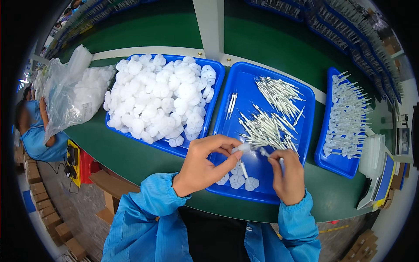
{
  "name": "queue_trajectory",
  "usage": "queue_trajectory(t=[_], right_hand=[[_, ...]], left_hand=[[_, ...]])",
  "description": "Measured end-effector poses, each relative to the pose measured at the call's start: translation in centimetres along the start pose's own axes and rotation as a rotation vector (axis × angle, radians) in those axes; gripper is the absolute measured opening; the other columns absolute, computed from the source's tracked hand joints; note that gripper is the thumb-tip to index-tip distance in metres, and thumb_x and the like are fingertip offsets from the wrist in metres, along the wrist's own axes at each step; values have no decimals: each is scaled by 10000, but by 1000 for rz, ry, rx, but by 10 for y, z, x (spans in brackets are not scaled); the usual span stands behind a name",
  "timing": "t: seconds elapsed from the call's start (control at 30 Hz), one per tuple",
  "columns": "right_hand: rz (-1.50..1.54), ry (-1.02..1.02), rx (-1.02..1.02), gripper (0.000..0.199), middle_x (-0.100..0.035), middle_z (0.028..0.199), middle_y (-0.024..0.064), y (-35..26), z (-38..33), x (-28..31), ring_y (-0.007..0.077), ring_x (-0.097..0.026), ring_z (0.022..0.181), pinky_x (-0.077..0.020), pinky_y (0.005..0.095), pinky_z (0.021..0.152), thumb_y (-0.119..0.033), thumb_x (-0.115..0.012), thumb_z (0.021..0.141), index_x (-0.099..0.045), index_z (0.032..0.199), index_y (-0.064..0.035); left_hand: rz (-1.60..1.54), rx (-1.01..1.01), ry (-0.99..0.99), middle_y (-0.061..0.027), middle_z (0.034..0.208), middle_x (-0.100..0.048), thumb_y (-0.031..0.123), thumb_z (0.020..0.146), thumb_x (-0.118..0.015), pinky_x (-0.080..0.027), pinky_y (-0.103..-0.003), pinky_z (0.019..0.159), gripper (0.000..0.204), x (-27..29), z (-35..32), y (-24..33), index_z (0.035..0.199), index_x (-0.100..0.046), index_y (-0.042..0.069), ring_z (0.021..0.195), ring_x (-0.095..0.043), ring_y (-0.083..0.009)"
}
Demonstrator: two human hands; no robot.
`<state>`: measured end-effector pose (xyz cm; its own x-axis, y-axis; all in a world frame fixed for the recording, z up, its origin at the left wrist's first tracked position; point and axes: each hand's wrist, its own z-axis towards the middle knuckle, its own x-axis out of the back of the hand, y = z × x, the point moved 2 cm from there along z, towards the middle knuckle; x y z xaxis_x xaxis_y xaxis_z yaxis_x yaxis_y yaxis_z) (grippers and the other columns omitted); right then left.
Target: The person assembles parts by picking up plastic bases and thin stick components from trays, inserting the stick components into the bases by hand, and placing the assembled pieces on the tray.
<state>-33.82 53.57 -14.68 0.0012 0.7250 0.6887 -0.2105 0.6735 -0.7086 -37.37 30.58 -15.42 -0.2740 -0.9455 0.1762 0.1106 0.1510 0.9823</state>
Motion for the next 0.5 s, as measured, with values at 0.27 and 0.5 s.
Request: queue_trajectory(t=[0.27, 0.5], right_hand=[[42, 92, 159, 260, -711, 905, 137, -29, 4, 2, 300, -661, 769, -536, 378, 657, 49, -787, 826, -744, 1082, 27], [4, 132, 171, 249, -699, 864, 131, -27, 2, -1, 290, -653, 741, -527, 371, 631, 41, -804, 812, -751, 1055, 29]], left_hand=[[-349, 255, -54, -155, 1038, -761, 63, 948, -749, -617, -292, 780, 260, -5, -2, -4, 1171, -687, -55, 952, -745, -188], [-341, 231, -38, -147, 1059, -756, 42, 946, -747, -619, -298, 809, 240, -6, -3, -2, 1160, -692, -52, 973, -742, -185]])
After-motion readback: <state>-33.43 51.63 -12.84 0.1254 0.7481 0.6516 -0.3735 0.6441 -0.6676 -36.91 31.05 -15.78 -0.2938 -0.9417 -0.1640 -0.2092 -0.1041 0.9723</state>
